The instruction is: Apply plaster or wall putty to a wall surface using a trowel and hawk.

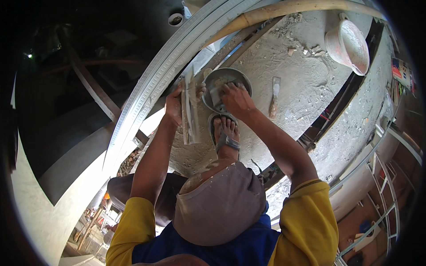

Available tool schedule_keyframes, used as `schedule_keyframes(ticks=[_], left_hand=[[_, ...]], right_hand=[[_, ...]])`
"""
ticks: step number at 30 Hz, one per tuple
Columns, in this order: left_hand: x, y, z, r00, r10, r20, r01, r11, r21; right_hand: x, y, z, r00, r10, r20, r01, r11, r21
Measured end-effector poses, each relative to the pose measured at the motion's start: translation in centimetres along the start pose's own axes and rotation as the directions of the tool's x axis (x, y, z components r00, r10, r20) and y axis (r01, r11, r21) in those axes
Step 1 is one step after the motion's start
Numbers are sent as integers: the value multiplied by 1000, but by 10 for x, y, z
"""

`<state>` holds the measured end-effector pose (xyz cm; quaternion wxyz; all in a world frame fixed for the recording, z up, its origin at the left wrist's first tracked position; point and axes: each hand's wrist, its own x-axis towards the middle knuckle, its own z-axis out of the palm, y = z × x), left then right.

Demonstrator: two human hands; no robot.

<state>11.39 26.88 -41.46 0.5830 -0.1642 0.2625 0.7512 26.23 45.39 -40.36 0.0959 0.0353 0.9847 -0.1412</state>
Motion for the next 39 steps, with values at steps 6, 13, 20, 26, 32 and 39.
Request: schedule_keyframes(ticks=[6, 13, 20, 26, 32, 39], left_hand=[[-2, -4, 24, 998, 46, -30, -43, 995, 94], [-5, -2, 20, 998, 56, -17, -54, 993, 103], [0, -7, 20, 998, 61, -28, -58, 991, 120], [-1, -6, 11, 997, 66, -38, -63, 996, 69], [-1, -4, 12, 1000, 6, -24, -3, 995, 98], [3, -3, 6, 998, 41, -51, -35, 993, 114]], right_hand=[[-31, 18, -7, 979, -177, 102, 175, 984, 34], [-2, -7, -26, 908, 416, -52, -387, 878, 283], [15, -24, -2, 894, 426, -135, -396, 896, 202], [4, -11, -1, 984, 178, -19, -176, 981, 77], [-2, 4, -12, 989, 148, -25, -139, 964, 226], [20, -27, -7, 918, 384, -101, -355, 908, 223]])
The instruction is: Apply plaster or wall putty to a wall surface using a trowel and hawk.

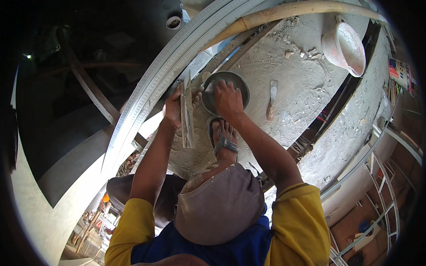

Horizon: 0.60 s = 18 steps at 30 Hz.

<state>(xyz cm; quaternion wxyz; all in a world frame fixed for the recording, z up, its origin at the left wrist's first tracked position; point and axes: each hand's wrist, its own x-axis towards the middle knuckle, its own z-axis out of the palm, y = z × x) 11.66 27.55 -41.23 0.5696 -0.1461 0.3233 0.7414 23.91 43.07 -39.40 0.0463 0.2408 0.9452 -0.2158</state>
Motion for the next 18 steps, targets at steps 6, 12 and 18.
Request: schedule_keyframes(ticks=[6, 12, 18], left_hand=[[-1, 2, 1, 999, -5, 45, 11, 992, -130], [-6, 2, 5, 999, 26, 21, -25, 998, -59], [-11, 2, 9, 999, -1, 42, 2, 1000, -31]], right_hand=[[-8, 12, 8, 959, -225, 169, 243, 966, -91], [-16, 28, -1, 850, -409, 333, 463, 881, -99], [-10, 61, -10, 777, -474, 414, 582, 792, -186]])
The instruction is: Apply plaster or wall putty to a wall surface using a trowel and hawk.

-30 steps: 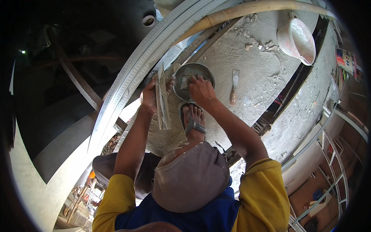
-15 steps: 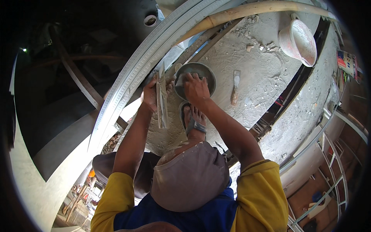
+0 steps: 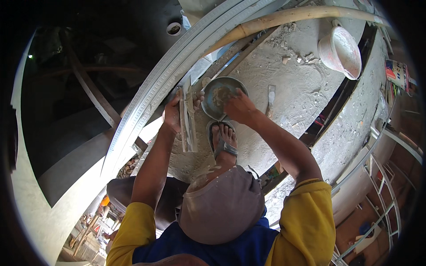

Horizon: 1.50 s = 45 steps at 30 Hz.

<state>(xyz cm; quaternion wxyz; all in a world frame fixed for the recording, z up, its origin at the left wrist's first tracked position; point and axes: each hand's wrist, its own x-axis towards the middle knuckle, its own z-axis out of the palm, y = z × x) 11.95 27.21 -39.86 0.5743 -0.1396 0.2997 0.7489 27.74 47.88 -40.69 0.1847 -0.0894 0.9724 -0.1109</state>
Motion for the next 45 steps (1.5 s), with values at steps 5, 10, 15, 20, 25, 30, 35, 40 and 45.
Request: schedule_keyframes(ticks=[5, 10, 15, 20, 25, 30, 35, 40, 45], left_hand=[[-22, 0, -12, 995, -103, -12, 101, 988, -115], [-21, -19, -22, 973, -187, -133, 180, 982, -64], [-24, -17, 13, 980, -183, -74, 169, 973, -158], [-29, -5, -21, 994, -83, -77, 76, 993, -92], [-3, -15, -8, 976, 40, 215, 24, 958, -287], [5, -22, -35, 996, -81, -32, 75, 983, -169], [2, -26, -42, 995, -87, -38, 83, 993, -88], [2, -29, -31, 996, -89, -22, 87, 992, -93], [8, -34, -35, 999, -43, -30, 44, 999, 19]], right_hand=[[-21, 8, -43, 926, 197, -324, -16, 874, 486], [-8, -54, -79, 788, 275, -551, 226, 703, 675], [-14, -41, -63, 761, -42, -648, 321, 892, 319], [-29, -9, -50, 856, 179, -485, 66, 892, 447], [-20, -8, -28, 869, 422, -259, -243, 820, 519], [-4, -26, -15, 908, 329, -258, -321, 944, 76], [-9, -50, -9, 882, 462, -91, -413, 852, 321], [-5, -53, 3, 818, 572, -64, -470, 727, 501], [0, -48, 9, 658, 753, -28, -496, 461, 735]])
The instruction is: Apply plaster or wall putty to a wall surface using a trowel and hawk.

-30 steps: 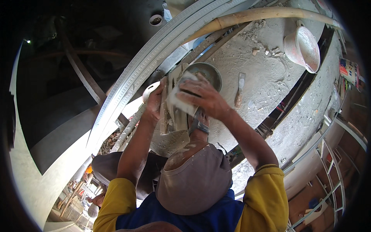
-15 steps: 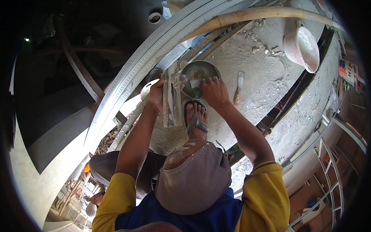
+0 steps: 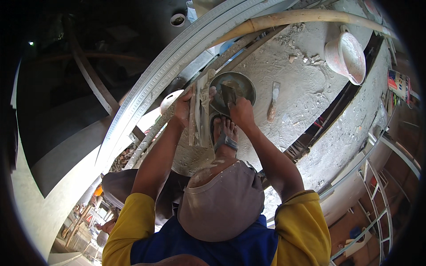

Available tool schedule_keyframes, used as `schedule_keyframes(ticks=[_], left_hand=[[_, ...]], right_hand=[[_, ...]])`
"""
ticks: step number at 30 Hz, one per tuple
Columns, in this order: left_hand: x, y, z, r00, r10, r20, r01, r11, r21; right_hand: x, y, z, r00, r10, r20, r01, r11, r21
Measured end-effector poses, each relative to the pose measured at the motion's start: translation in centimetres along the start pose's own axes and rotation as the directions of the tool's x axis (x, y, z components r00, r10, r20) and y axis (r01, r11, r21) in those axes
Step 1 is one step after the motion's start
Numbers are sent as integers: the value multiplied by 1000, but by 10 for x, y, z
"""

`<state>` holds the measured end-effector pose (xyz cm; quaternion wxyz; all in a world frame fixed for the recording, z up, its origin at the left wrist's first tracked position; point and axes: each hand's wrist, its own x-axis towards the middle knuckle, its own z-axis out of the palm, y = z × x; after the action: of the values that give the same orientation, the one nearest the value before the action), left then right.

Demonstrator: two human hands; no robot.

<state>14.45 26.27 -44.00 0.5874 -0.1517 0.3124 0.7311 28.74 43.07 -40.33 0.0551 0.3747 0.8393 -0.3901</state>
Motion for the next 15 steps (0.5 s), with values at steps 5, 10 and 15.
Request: schedule_keyframes(ticks=[5, 10, 15], left_hand=[[4, -3, 11, 999, -32, 29, 33, 998, -50], [4, -4, -1, 1000, 10, -15, -10, 1000, -28], [-3, 3, -10, 999, 26, -36, -27, 998, -48]], right_hand=[[-4, 14, 3, 980, 199, 18, -196, 937, 289], [-12, 9, 11, 960, 276, 54, -246, 728, 641], [-18, -3, 22, 939, 331, 93, -250, 474, 844]])
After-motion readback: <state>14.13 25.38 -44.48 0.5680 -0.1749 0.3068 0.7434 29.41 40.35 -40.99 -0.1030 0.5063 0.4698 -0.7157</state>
